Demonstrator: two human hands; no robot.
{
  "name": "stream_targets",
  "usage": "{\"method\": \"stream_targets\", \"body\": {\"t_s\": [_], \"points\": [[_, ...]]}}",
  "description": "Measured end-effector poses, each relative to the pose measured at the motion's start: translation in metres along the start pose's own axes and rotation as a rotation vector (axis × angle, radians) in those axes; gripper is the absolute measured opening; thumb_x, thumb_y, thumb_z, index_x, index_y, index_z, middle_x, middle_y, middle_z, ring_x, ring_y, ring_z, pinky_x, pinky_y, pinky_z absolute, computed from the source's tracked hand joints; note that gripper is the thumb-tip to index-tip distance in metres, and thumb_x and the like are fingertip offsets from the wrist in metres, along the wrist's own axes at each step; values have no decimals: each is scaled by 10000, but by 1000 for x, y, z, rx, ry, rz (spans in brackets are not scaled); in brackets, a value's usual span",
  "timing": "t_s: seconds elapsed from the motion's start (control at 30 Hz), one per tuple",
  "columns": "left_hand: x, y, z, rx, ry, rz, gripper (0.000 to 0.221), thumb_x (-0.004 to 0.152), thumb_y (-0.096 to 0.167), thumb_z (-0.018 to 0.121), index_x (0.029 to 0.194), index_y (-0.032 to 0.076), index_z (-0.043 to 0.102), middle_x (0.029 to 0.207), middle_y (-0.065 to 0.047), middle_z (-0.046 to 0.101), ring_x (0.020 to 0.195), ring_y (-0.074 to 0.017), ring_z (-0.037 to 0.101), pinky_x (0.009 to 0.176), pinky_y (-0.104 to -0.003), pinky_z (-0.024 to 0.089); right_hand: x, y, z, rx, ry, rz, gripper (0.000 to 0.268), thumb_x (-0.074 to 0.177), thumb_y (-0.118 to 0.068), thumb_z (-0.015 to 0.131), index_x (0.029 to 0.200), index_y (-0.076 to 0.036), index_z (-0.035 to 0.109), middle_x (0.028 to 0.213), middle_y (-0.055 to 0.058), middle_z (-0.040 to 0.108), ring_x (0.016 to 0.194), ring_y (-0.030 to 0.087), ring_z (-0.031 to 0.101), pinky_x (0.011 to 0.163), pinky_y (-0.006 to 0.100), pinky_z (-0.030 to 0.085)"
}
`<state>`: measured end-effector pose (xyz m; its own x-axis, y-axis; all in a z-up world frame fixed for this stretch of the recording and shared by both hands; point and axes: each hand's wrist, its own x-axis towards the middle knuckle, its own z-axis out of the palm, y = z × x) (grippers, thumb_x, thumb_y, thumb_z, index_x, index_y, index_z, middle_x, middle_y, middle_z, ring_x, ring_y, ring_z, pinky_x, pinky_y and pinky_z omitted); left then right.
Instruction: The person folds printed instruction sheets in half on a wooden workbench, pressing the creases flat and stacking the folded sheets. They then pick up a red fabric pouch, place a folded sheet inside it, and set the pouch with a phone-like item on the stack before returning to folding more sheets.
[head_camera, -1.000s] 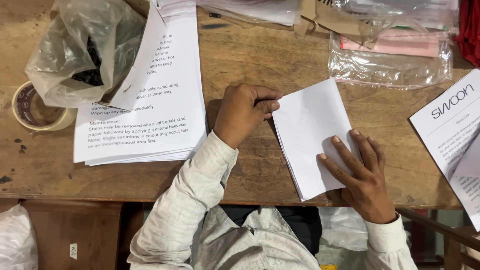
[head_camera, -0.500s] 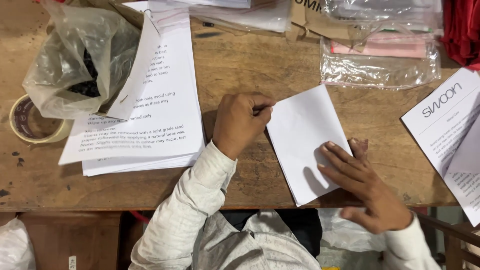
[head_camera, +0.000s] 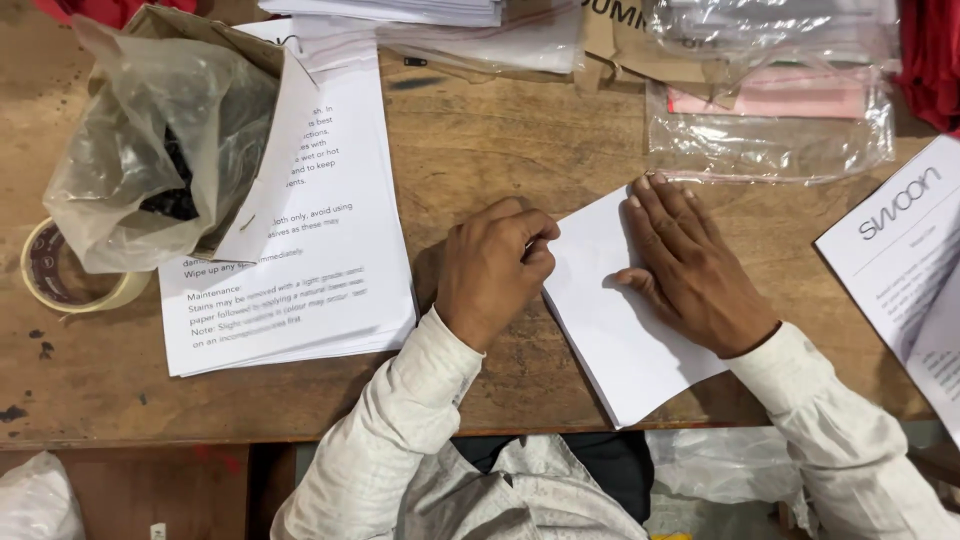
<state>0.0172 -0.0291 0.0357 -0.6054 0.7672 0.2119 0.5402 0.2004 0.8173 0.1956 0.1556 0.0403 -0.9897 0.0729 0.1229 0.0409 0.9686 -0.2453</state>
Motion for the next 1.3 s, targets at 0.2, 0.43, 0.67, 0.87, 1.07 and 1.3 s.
{"method": "stream_targets", "body": {"t_s": [0.2,0.43,0.67,0.87,1.07,1.3], "points": [[2,3,-2,27,-33,-59,151,763,40,726,905,68,769,824,-73,663,707,-253,684,647,-386,557,3,-5,-2,-307,46,23,710,1059,-525,437,1500,26,509,1548,151,567,1274,279,469,1052,473,272],[4,11,-6,81,-53,-93,164,747,41,758,906,64,790,806,-89,664,686,-259,678,624,-390,540,-8,-11,-10,-348,57,68,599,1051,-382,494,1471,43,542,1456,164,602,1241,269,496,1035,472,306],[5,11,-5,16,-96,-159,199,768,18,757,961,53,793,834,-54,691,653,-143,687,603,-285,563,-34,-13,-22,-562,-69,-44,628,1012,-401,483,1393,90,573,1438,225,600,1147,269,526,939,428,393],[6,15,-7,6,-90,-171,177,800,25,758,972,50,794,818,-54,688,652,-138,690,599,-273,552,-87,-29,-23,-426,-103,16,662,960,-430,499,1325,116,579,1392,277,589,1127,324,570,848,434,461],[6,15,-8,32,-110,-146,174,806,26,756,973,50,799,790,-63,670,634,-136,664,597,-274,536,-156,-59,-30,-359,-233,179,736,922,-414,556,1412,135,547,1293,275,617,1056,311,575,812,445,482],[5,-1,-8,-328,-156,-46,292,932,68,723,1223,66,712,916,-11,703,697,-59,603,607,-209,508,-93,-20,-72,417,99,667,870,878,-262,717,1621,-6,343,1401,122,647,1091,213,614,877,367,498]]}}
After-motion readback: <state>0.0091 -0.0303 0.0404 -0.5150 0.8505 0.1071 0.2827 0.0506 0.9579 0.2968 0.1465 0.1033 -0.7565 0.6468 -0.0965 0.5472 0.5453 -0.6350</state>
